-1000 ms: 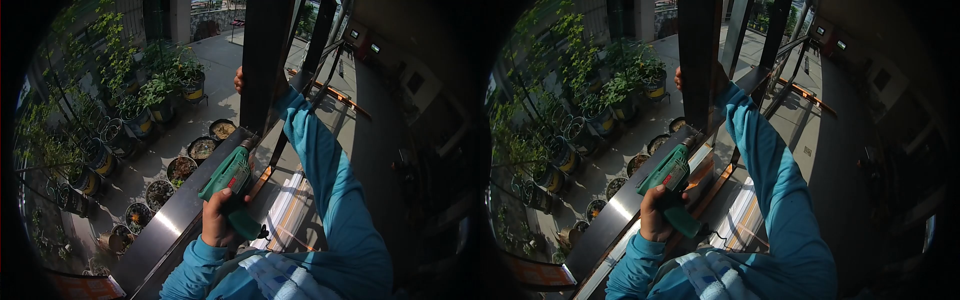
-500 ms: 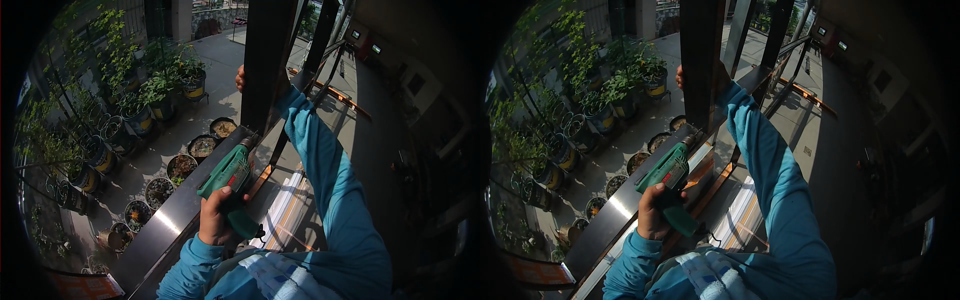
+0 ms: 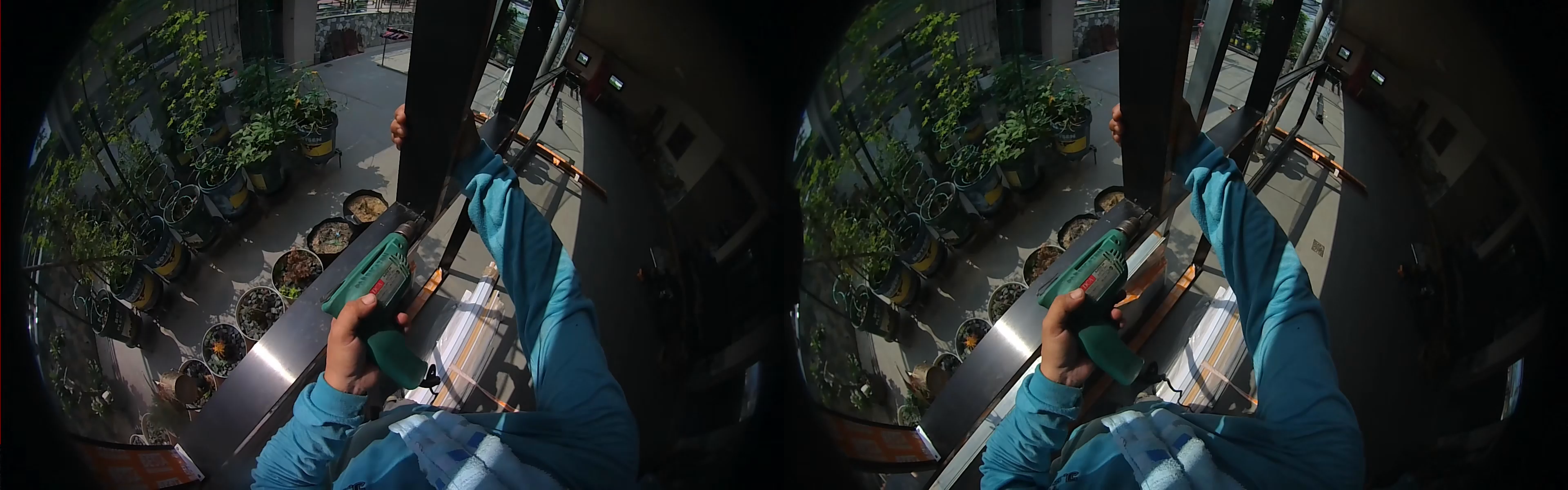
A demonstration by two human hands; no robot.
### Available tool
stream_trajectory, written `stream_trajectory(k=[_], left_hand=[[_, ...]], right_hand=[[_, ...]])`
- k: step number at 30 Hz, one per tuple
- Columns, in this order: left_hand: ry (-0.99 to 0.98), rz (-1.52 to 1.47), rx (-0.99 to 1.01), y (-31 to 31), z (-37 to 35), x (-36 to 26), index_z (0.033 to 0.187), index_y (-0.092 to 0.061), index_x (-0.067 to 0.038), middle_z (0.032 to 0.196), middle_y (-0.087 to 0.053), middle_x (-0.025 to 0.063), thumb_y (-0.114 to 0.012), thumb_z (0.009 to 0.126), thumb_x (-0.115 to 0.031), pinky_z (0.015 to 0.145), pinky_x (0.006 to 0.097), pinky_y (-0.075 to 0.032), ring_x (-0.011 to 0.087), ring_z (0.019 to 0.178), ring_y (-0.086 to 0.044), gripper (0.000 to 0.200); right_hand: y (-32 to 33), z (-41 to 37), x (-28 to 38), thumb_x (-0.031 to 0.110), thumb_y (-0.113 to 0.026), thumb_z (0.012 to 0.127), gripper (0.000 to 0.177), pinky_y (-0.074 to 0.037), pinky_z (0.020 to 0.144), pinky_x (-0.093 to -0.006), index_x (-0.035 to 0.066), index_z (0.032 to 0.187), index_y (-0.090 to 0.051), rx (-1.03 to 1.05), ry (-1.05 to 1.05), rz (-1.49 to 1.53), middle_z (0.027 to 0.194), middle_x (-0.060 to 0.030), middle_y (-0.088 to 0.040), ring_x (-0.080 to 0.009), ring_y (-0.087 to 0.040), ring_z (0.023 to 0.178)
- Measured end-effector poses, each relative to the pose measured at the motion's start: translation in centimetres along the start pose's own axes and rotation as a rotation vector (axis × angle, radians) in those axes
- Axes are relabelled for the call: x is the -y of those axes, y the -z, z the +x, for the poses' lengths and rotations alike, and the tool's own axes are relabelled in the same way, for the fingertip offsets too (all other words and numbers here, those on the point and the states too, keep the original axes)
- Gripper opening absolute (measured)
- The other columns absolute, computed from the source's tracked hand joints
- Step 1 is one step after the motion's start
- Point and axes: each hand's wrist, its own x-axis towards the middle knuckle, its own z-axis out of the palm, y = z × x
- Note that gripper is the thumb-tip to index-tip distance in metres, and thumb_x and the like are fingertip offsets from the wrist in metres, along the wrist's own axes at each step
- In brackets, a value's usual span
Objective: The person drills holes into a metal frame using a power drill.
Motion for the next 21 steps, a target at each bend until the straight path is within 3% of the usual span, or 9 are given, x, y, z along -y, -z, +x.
stream_trajectory(k=[2,4,12,21], left_hand=[[0.025,-0.027,-0.002,0.0,0.2,-0.3,0.119,-0.052,-0.001,0.105,-0.061,0.0136,-0.061,0.081,-0.021,0.07,0.0336,-0.053,0.0222,0.077,-0.061,0.045],[0.069,0.02,-0.003,-0.4,0.2,-0.7,0.121,-0.051,0.001,0.102,-0.062,0.0189,-0.058,0.08,-0.032,0.074,0.0375,-0.051,0.0235,0.069,-0.061,0.053],[0.069,-0.002,0.019,-1.0,0.3,-0.5,0.119,-0.052,0.001,0.101,-0.062,0.0175,-0.057,0.08,-0.034,0.073,0.0383,-0.051,0.0228,0.069,-0.061,0.053],[0.085,0.127,0.001,-0.4,1.6,0.9,0.113,-0.052,0.0,0.099,-0.059,0.0142,-0.057,0.08,-0.031,0.073,0.0371,-0.05,0.0225,0.079,-0.059,0.045]], right_hand=[[-0.8,-0.4,0.2,0.037,-0.044,0.091,0.048,-0.048,0.082,-0.0366,-0.006,0.098,-0.061,-0.006,-0.014,0.016,0.089,-0.0169,-0.057,-0.0256,-0.055,0.085],[-1.1,-0.4,0.2,0.038,-0.043,0.091,0.048,-0.047,0.083,-0.0367,-0.007,0.099,-0.061,-0.011,-0.028,0.036,0.089,-0.0169,-0.057,-0.0256,-0.054,0.085],[0.4,-0.6,0.0,0.044,-0.042,0.091,0.055,-0.05,0.079,-0.0364,-0.007,0.099,-0.06,-0.108,-0.047,-0.079,0.088,-0.0154,-0.058,-0.026,-0.056,0.086],[1.1,0.2,-0.8,0.047,-0.039,0.091,0.055,-0.049,0.078,-0.0376,-0.004,0.095,-0.061,0.027,-0.094,0.045,0.092,-0.0151,-0.058,-0.0261,-0.053,0.084]])
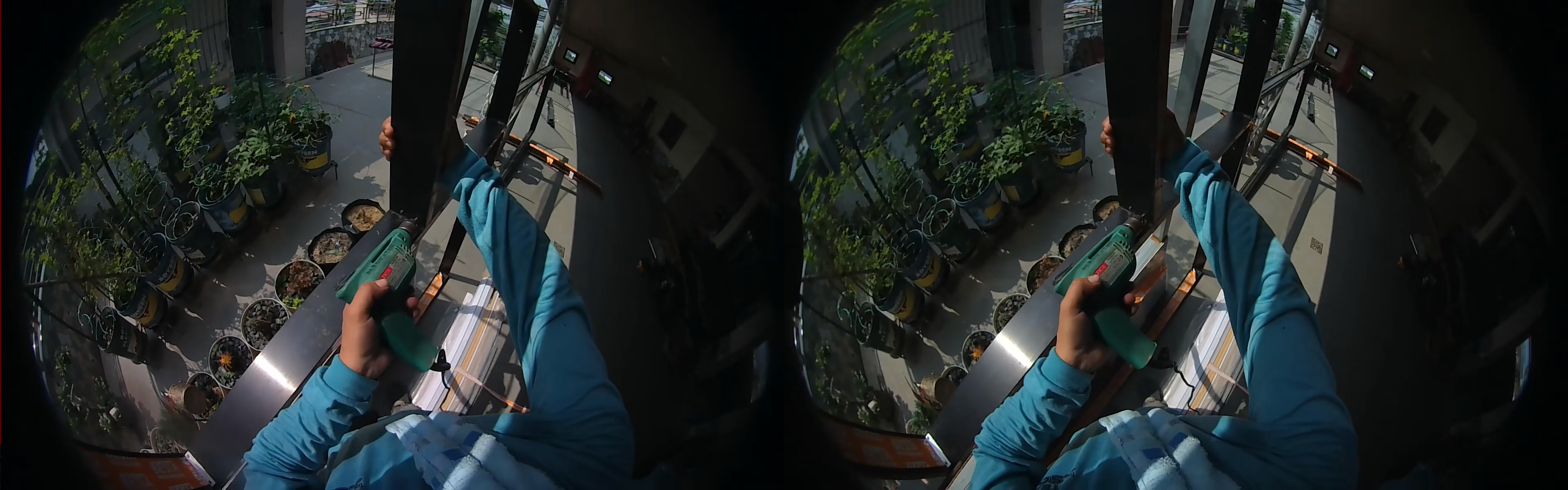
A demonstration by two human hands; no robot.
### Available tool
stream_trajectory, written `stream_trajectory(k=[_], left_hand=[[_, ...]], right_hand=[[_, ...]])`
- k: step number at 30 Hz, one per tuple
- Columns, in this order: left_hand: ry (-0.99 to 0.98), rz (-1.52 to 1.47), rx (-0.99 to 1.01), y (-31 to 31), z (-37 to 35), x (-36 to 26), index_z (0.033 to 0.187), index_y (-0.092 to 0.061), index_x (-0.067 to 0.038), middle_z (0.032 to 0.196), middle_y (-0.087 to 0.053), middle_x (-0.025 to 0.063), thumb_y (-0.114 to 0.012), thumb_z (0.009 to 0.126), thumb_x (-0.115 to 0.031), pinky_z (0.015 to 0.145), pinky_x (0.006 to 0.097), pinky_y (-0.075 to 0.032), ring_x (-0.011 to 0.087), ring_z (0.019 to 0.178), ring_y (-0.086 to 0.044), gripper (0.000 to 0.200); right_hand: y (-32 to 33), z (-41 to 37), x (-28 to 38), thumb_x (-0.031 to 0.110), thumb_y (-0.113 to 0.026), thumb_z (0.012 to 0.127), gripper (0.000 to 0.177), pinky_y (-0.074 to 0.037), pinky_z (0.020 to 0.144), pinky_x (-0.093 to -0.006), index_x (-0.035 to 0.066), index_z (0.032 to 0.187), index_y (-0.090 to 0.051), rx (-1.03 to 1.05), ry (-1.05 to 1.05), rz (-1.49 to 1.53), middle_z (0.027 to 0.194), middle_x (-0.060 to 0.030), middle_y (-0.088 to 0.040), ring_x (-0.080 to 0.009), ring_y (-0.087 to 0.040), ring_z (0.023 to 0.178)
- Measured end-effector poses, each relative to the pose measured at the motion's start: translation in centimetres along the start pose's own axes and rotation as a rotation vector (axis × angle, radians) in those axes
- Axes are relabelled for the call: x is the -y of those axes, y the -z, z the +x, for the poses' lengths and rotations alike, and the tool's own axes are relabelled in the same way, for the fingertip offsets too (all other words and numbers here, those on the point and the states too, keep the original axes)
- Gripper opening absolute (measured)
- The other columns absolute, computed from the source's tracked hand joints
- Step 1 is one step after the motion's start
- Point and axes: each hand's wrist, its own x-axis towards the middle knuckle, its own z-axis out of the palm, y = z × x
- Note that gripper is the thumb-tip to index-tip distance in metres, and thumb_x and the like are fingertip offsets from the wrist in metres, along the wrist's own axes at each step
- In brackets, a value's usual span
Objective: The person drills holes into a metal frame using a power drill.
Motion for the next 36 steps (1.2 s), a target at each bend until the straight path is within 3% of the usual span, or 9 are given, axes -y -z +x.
stream_trajectory(k=[2,4,6,12,14,21,23,36], left_hand=[[-0.05,0.005,0.011,-0.5,-1.2,-0.5,0.115,-0.052,0.0,0.099,-0.059,0.0147,-0.057,0.08,-0.031,0.075,0.0373,-0.049,0.0234,0.081,-0.06,0.047],[-0.059,-0.006,0.013,-0.3,-2.9,-1.4,0.117,-0.051,0.001,0.099,-0.06,0.0157,-0.056,0.08,-0.03,0.075,0.0379,-0.05,0.0242,0.082,-0.061,0.048],[-0.039,-0.108,0.048,-0.5,-4.4,-2.2,0.118,-0.052,0.001,0.094,-0.06,0.0125,-0.057,0.081,-0.025,0.075,0.0366,-0.051,0.0226,0.077,-0.061,0.045],[-0.083,-0.122,-0.026,0.2,-3.4,-3.8,0.116,-0.05,0.0,0.095,-0.06,0.0144,-0.058,0.081,-0.028,0.073,0.0371,-0.053,0.0233,0.077,-0.062,0.045],[-0.072,-0.115,-0.066,0.2,-3.1,-3.9,0.115,-0.05,0.0,0.095,-0.06,0.0147,-0.058,0.082,-0.028,0.073,0.0379,-0.054,0.0236,0.077,-0.063,0.045],[-0.066,-0.104,-0.046,0.2,-2.0,-3.8,0.116,-0.051,0.0,0.096,-0.061,0.0165,-0.06,0.079,-0.031,0.073,0.0404,-0.053,0.0247,0.075,-0.062,0.049],[-0.077,-0.075,-0.029,0.0,-1.8,-3.8,0.115,-0.051,0.0,0.096,-0.061,0.0163,-0.06,0.079,-0.032,0.073,0.0401,-0.053,0.0244,0.075,-0.062,0.049],[-0.066,-0.117,-0.036,0.1,-2.4,-3.9,0.115,-0.049,0.0,0.096,-0.061,0.0151,-0.059,0.082,-0.029,0.073,0.0399,-0.055,0.0249,0.076,-0.064,0.046]], right_hand=[[0.4,0.2,0.0,0.048,-0.041,0.09,0.055,-0.047,0.079,-0.0376,-0.003,0.093,-0.06,-0.069,-0.03,0.029,0.09,-0.014,-0.057,-0.0268,-0.052,0.085],[1.5,0.7,-0.3,0.05,-0.043,0.088,0.057,-0.047,0.081,-0.0367,-0.003,0.095,-0.059,0.098,-0.043,0.063,0.089,-0.0136,-0.056,-0.0264,-0.052,0.087],[2.7,0.9,-0.1,0.051,-0.045,0.087,0.057,-0.046,0.081,-0.0363,-0.003,0.097,-0.059,0.099,-0.08,0.061,0.089,-0.0137,-0.055,-0.0261,-0.051,0.088],[3.8,1.7,-0.4,0.051,-0.05,0.084,0.056,-0.046,0.081,-0.0354,-0.003,0.1,-0.058,0.217,-0.11,0.025,0.09,-0.013,-0.055,-0.0246,-0.051,0.088],[3.8,1.6,-0.5,0.052,-0.05,0.084,0.057,-0.046,0.08,-0.0351,-0.003,0.1,-0.058,0.133,-0.084,0.031,0.09,-0.0115,-0.055,-0.0238,-0.05,0.088],[4.2,1.7,-0.6,0.052,-0.051,0.083,0.057,-0.045,0.08,-0.0349,-0.002,0.1,-0.058,0.214,-0.105,0.04,0.091,-0.0106,-0.055,-0.0236,-0.05,0.088],[3.5,1.3,-0.6,0.051,-0.051,0.084,0.055,-0.045,0.08,-0.0348,-0.001,0.1,-0.058,0.125,-0.06,0.033,0.09,-0.0113,-0.055,-0.0236,-0.05,0.087],[3.5,1.6,-0.9,0.05,-0.05,0.084,0.054,-0.045,0.079,-0.0324,-0.002,0.098,-0.058,0.155,-0.123,0.038,0.084,-0.0107,-0.054,-0.0226,-0.051,0.084]])
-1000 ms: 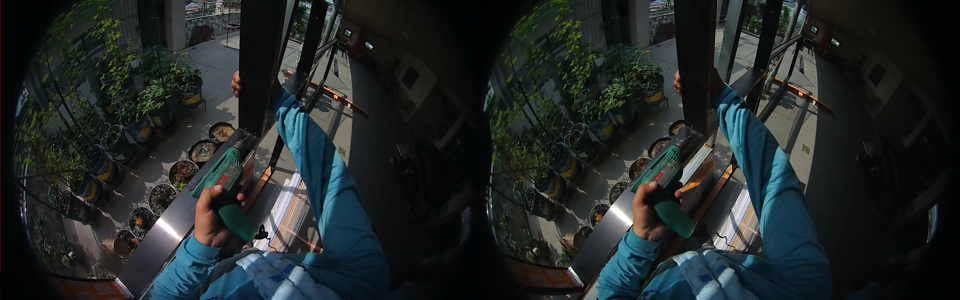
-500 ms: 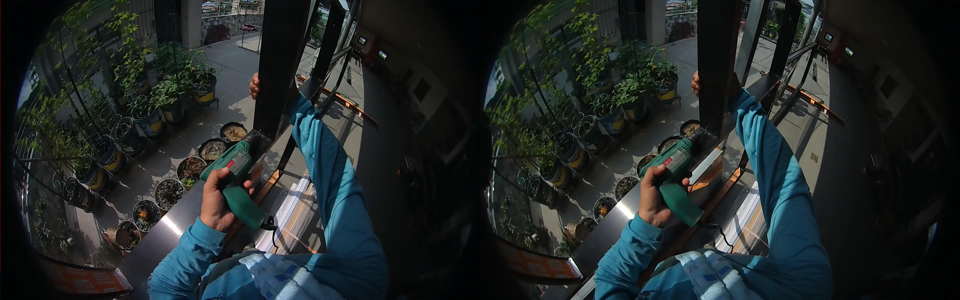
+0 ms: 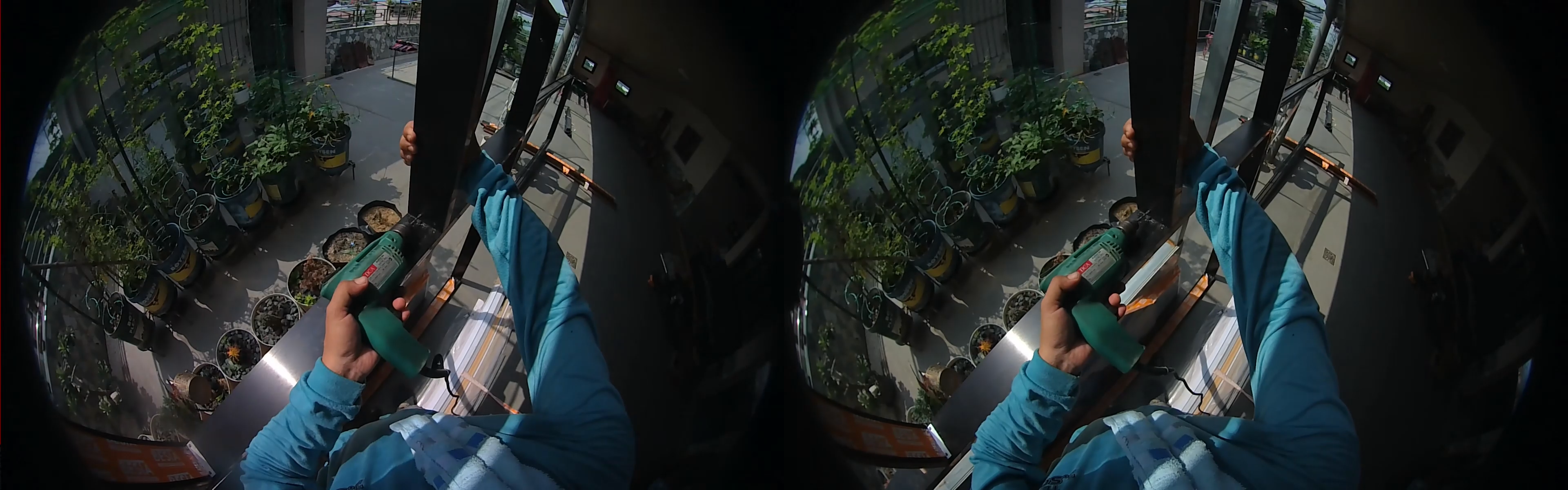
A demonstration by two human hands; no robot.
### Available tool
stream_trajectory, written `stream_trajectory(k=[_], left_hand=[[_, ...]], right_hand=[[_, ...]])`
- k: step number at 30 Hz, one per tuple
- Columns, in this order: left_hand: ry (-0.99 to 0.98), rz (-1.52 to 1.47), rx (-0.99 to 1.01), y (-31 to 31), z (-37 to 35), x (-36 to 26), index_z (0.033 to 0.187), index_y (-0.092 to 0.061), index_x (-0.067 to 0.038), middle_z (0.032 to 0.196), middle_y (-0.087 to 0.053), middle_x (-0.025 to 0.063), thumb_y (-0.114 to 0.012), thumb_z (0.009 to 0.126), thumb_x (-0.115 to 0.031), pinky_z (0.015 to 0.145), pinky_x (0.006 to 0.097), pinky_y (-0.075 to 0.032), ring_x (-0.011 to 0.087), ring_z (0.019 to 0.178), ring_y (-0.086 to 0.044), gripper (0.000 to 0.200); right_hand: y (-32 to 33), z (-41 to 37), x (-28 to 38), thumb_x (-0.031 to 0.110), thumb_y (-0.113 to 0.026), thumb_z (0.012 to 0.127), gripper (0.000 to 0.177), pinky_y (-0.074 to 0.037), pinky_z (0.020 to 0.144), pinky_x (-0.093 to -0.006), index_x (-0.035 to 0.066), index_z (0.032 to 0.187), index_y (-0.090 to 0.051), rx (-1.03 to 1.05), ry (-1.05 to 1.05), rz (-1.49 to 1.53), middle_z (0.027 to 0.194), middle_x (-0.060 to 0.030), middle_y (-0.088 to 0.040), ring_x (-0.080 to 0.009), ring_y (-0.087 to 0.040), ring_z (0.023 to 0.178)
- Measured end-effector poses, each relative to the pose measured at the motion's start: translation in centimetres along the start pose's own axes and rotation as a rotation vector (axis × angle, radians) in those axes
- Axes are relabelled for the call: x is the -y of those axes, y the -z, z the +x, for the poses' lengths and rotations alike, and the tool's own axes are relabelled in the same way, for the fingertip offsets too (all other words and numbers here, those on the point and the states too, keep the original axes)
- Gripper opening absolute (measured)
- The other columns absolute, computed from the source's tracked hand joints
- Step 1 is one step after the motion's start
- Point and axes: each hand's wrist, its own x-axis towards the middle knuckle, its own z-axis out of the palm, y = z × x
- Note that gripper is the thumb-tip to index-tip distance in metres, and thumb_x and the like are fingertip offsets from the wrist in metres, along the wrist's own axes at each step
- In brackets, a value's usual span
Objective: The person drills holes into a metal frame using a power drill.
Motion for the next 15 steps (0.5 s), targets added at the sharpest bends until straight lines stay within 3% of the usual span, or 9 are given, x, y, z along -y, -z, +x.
stream_trajectory(k=[15], left_hand=[[0.056,0.039,0.012,0.2,1.7,-0.3,0.119,-0.049,0.002,0.099,-0.06,0.0241,-0.055,0.081,-0.034,0.07,0.0391,-0.053,0.0235,0.068,-0.062,0.054]], right_hand=[[-0.6,-0.4,0.9,0.052,-0.056,0.08,0.053,-0.044,0.084,-0.0333,0.002,0.095,-0.057,0.029,-0.028,-0.06,0.084,-0.0087,-0.052,-0.0207,-0.051,0.084]])
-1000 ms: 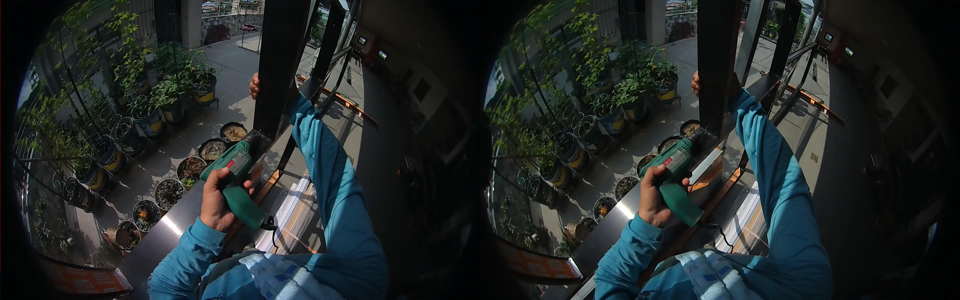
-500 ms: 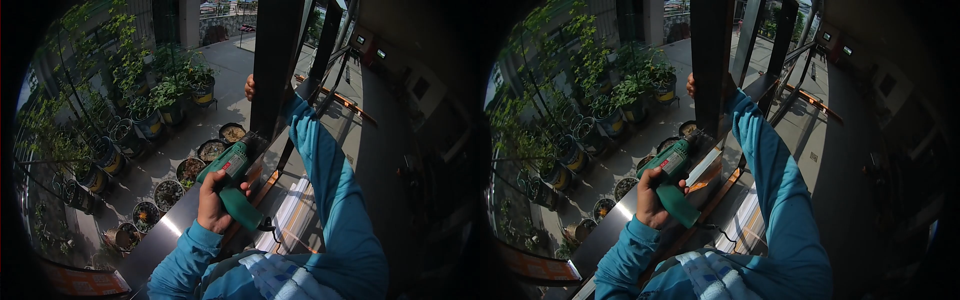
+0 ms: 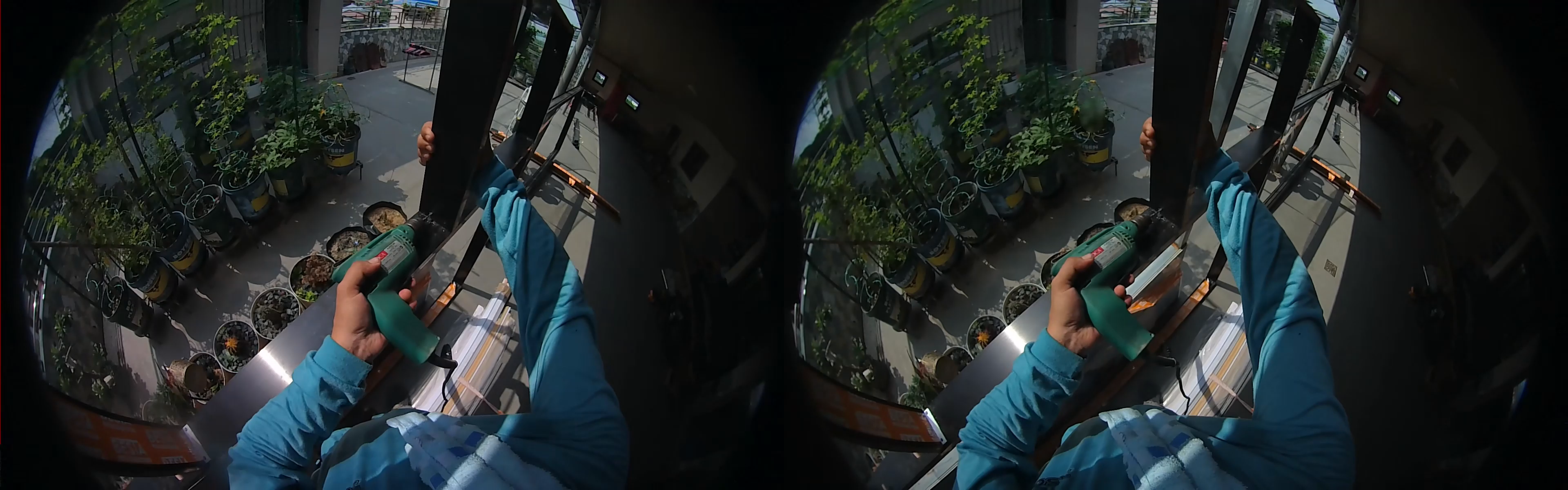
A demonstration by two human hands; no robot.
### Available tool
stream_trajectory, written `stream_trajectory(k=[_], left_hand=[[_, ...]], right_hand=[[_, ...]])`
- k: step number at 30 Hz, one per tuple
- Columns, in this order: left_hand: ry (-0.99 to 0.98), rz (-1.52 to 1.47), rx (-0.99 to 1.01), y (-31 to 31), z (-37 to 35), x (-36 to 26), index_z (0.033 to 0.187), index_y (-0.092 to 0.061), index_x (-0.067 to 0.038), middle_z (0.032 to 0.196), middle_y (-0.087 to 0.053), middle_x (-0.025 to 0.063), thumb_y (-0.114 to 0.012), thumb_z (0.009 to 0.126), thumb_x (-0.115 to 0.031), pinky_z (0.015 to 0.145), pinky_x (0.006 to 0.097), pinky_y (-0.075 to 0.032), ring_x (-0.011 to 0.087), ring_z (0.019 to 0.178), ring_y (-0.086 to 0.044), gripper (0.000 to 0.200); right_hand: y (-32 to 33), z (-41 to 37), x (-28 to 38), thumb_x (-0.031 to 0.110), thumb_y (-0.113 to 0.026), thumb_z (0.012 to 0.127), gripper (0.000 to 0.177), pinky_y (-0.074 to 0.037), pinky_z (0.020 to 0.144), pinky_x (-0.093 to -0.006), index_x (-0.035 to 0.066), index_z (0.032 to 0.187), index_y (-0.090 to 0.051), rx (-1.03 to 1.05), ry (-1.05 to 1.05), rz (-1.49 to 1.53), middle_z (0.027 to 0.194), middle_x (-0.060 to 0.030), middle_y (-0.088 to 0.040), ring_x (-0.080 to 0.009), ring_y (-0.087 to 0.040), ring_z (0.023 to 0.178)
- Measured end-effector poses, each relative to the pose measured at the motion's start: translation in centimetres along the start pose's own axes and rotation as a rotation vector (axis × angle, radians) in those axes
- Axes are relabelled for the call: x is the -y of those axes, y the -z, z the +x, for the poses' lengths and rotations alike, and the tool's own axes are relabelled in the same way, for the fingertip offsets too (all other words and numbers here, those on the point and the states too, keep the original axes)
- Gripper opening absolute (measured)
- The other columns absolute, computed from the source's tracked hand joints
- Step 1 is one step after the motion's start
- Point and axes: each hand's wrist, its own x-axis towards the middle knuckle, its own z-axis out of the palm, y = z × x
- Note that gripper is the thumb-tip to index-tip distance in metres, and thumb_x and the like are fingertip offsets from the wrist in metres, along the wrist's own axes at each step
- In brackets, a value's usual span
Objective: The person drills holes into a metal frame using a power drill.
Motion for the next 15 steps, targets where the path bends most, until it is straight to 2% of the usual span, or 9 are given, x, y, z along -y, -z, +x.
stream_trajectory(k=[6,11,13,15], left_hand=[[0.045,-0.057,-0.024,-0.5,0.0,-0.7,0.12,-0.048,0.002,0.097,-0.059,0.0236,-0.056,0.08,-0.035,0.07,0.0402,-0.053,0.0257,0.07,-0.061,0.056],[0.126,-0.16,0.055,-1.1,1.2,-0.4,0.116,-0.049,0.002,0.092,-0.057,0.0197,-0.057,0.079,-0.034,0.072,0.0418,-0.053,0.0262,0.073,-0.061,0.052],[0.026,-0.035,-0.021,-3.0,0.7,1.2,0.112,-0.05,0.0,0.093,-0.057,0.0169,-0.057,0.079,-0.032,0.074,0.0423,-0.052,0.0266,0.073,-0.061,0.046],[-0.015,0.042,0.062,-1.1,0.8,2.0,0.107,-0.05,-0.002,0.094,-0.056,0.0134,-0.057,0.079,-0.03,0.074,0.0423,-0.051,0.0269,0.073,-0.061,0.04]], right_hand=[[0.7,-0.4,-0.4,0.05,-0.054,0.082,0.049,-0.043,0.082,-0.0321,0.003,0.093,-0.056,-0.026,0.002,-0.055,0.083,-0.0073,-0.051,-0.0186,-0.05,0.081],[1.1,0.5,-0.6,0.053,-0.053,0.082,0.05,-0.043,0.08,-0.0311,0.004,0.091,-0.055,0.098,-0.023,-0.036,0.081,-0.0069,-0.051,-0.0182,-0.049,0.079],[-0.5,0.3,-0.3,0.05,-0.054,0.083,0.047,-0.043,0.079,-0.031,0.004,0.09,-0.055,0.052,0.011,-0.026,0.08,-0.007,-0.051,-0.018,-0.049,0.078],[-1.5,0.0,-1.0,0.048,-0.056,0.083,0.044,-0.043,0.079,-0.0308,0.004,0.09,-0.056,0.009,0.059,-0.024,0.08,-0.007,-0.051,-0.0179,-0.049,0.078]])
